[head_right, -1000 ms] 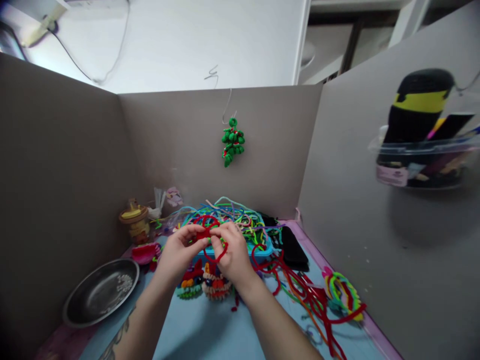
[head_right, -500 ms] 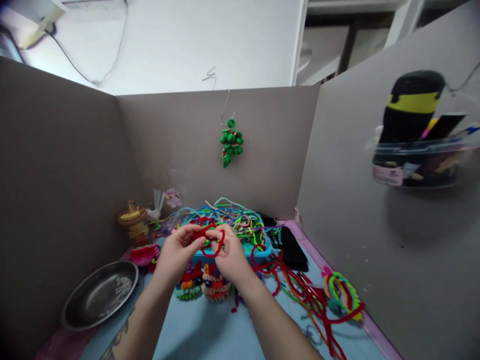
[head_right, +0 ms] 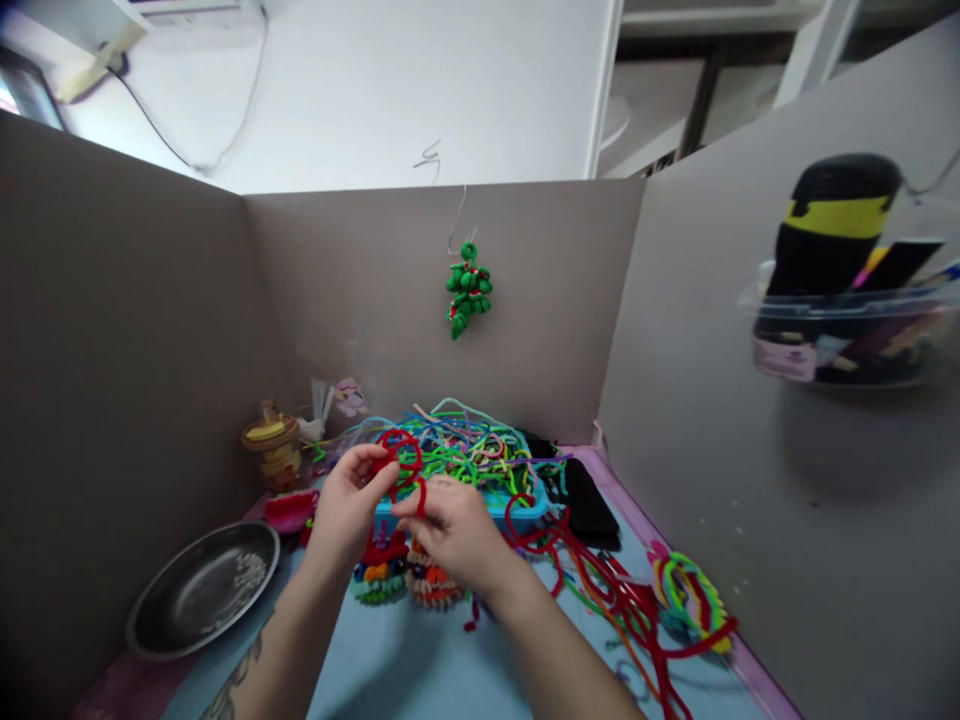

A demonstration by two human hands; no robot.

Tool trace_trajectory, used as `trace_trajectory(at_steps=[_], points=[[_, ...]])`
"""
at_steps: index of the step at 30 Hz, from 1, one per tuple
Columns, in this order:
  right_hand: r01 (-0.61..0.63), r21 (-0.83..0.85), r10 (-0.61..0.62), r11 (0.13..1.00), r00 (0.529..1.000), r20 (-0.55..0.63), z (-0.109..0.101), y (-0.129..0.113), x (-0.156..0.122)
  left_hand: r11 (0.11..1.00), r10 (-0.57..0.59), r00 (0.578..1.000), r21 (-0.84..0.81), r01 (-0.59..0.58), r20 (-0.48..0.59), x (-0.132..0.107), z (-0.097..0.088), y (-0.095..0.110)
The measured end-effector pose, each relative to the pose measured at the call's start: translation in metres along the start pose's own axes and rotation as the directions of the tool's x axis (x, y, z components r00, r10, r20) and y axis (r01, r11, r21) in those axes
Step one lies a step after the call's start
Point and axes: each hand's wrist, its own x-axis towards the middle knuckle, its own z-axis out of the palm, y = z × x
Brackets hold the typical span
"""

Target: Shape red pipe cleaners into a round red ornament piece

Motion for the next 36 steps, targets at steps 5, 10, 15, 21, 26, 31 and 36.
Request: trace_trajectory(at_steps=[5,10,15,21,26,31,36], points=[[0.119,0.057,-0.125,0.991,0.986,0.112,-0.005,-0.012,-0.002,0.993,-0.089,0.996,-0.081,0.087,-0.018,0.003,-0.003,-0.001],[-0.016,0.002,0.016,1.000,1.000,-0.025,-0.008,-0.009,0.002,0.958,-0.206,0.977,-0.192,0.213,0.059,-0.001,0.002,0.009],[0.006,-0.121,-0.017,0.993,0.995,-0.095,-0.004,0.004,0.003,0.918,-0.232,0.966,-0.302,0.256,0.114,-0.008,0.009,0.017],[-0.011,-0.241,-0.046,0.970,0.973,-0.227,0.002,0.014,0.002,0.883,-0.252,0.948,-0.353,0.308,0.197,-0.014,0.014,0.016],[0.008,-0.293,-0.106,0.956,0.941,-0.322,0.003,0.015,0.001,0.928,-0.235,0.960,-0.258,0.268,0.152,-0.015,0.016,0.013],[-0.137,-0.148,0.071,0.979,0.922,-0.380,0.000,0.013,0.003,0.992,-0.119,0.974,-0.007,0.122,0.194,-0.017,0.018,0.014],[-0.272,0.060,0.274,0.960,0.885,-0.376,-0.006,0.017,0.009,0.990,-0.138,0.965,0.021,0.136,0.223,-0.017,0.019,0.013]])
